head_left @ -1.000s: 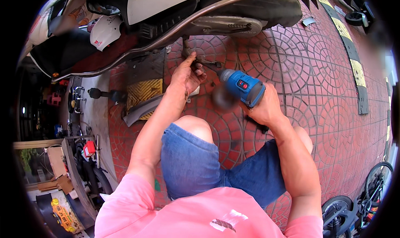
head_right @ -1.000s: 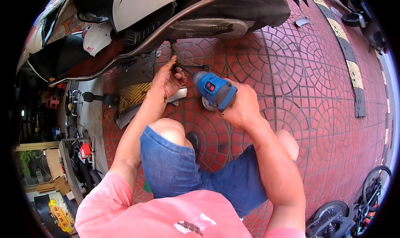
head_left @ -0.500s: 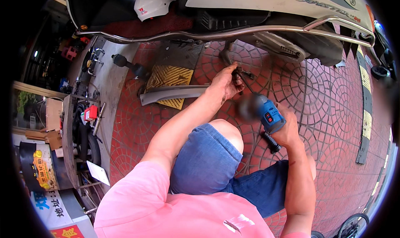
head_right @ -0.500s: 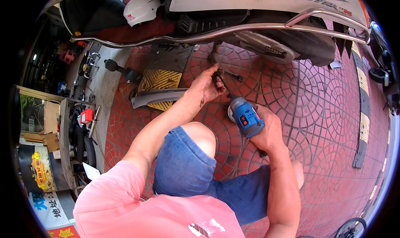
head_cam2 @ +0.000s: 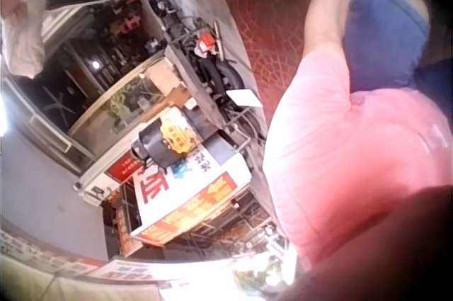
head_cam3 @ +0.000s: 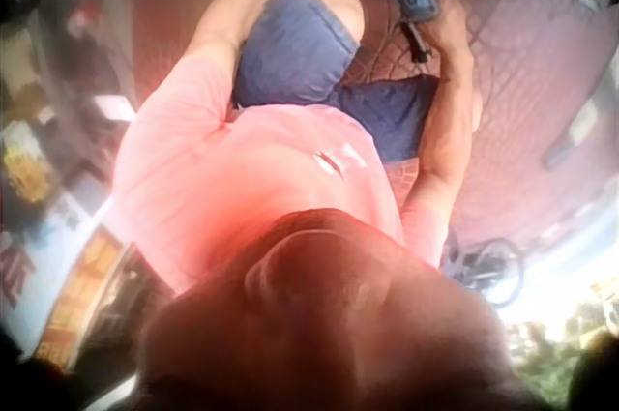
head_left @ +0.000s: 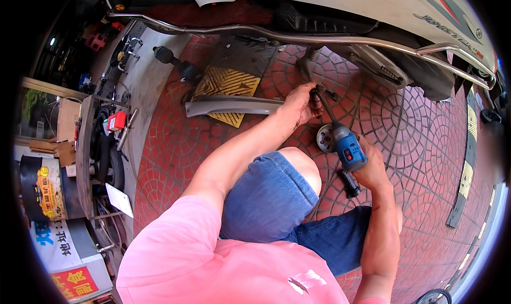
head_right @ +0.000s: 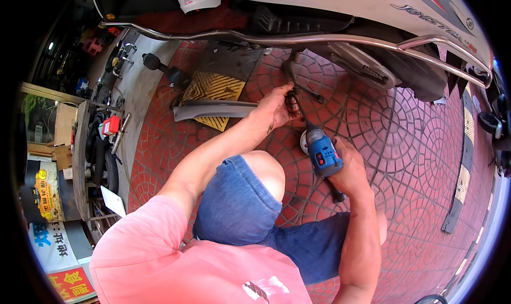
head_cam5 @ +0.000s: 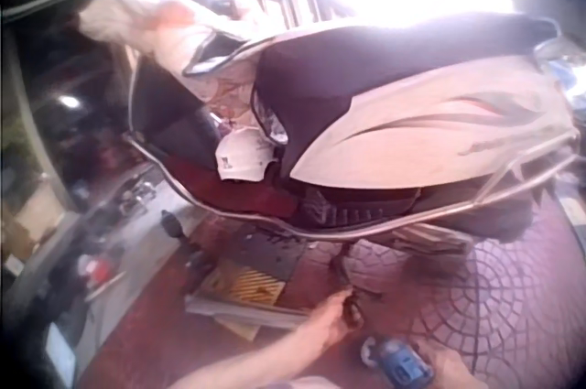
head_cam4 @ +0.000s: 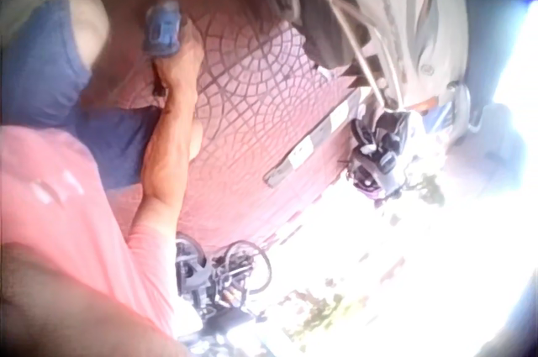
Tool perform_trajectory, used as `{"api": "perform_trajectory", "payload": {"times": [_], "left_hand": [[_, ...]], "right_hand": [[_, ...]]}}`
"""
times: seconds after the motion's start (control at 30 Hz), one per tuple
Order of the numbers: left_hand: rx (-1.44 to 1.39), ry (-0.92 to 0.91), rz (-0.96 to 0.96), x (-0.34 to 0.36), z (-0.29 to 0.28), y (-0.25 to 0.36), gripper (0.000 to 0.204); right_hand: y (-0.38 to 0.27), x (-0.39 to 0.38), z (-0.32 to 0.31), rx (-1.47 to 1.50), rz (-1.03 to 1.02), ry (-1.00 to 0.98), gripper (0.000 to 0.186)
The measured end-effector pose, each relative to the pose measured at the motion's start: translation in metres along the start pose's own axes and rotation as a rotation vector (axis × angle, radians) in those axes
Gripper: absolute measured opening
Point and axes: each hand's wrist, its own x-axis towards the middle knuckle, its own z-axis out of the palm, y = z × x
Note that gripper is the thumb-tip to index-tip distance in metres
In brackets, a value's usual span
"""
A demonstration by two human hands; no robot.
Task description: The person unscrews and removes a plastic panel from a motorcycle using a power tool, then removes screws from around a license plate to detach a light and a curved metal component.
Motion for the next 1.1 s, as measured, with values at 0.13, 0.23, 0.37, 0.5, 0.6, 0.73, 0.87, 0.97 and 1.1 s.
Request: {"api": "perform_trajectory", "payload": {"times": [0.13, 0.23, 0.37, 0.5, 0.6, 0.73, 0.87, 0.97, 1.1], "left_hand": [[0.001, 0.013, 0.002, 0.005, -0.004, -0.003, 0.026], [0.019, 0.029, 0.01, 0.004, -0.005, -0.004, 0.031], [0.052, 0.058, 0.016, 0.001, -0.001, -0.003, 0.034], [0.038, 0.044, 0.008, 0.004, -0.008, -0.003, 0.033], [0.0, 0.022, 0.002, 0.007, -0.013, -0.002, 0.032], [-0.001, 0.033, 0.002, 0.01, -0.017, -0.001, 0.03], [-0.014, 0.053, -0.001, 0.015, -0.024, -0.002, 0.028], [-0.033, 0.031, -0.025, 0.024, -0.03, -0.001, 0.025], [0.293, 0.197, 0.179, 0.056, -0.059, 0.012, 0.023]], "right_hand": [[0.0, 0.001, 0.002, -0.032, 0.039, -0.047, 0.049], [0.0, 0.001, 0.001, -0.03, 0.068, -0.08, 0.041], [0.006, 0.002, 0.005, -0.05, 0.063, -0.06, 0.041], [0.006, 0.005, 0.004, -0.063, 0.046, -0.063, 0.047], [0.003, 0.006, 0.004, -0.068, 0.062, -0.071, 0.053], [0.002, 0.009, 0.006, -0.08, 0.019, -0.019, 0.052], [0.001, 0.009, 0.01, -0.093, -0.05, 0.063, 0.047], [-0.005, 0.008, 0.006, -0.088, -0.003, 0.029, 0.051], [-0.008, 0.006, 0.006, -0.122, -0.034, 0.082, 0.052]]}}
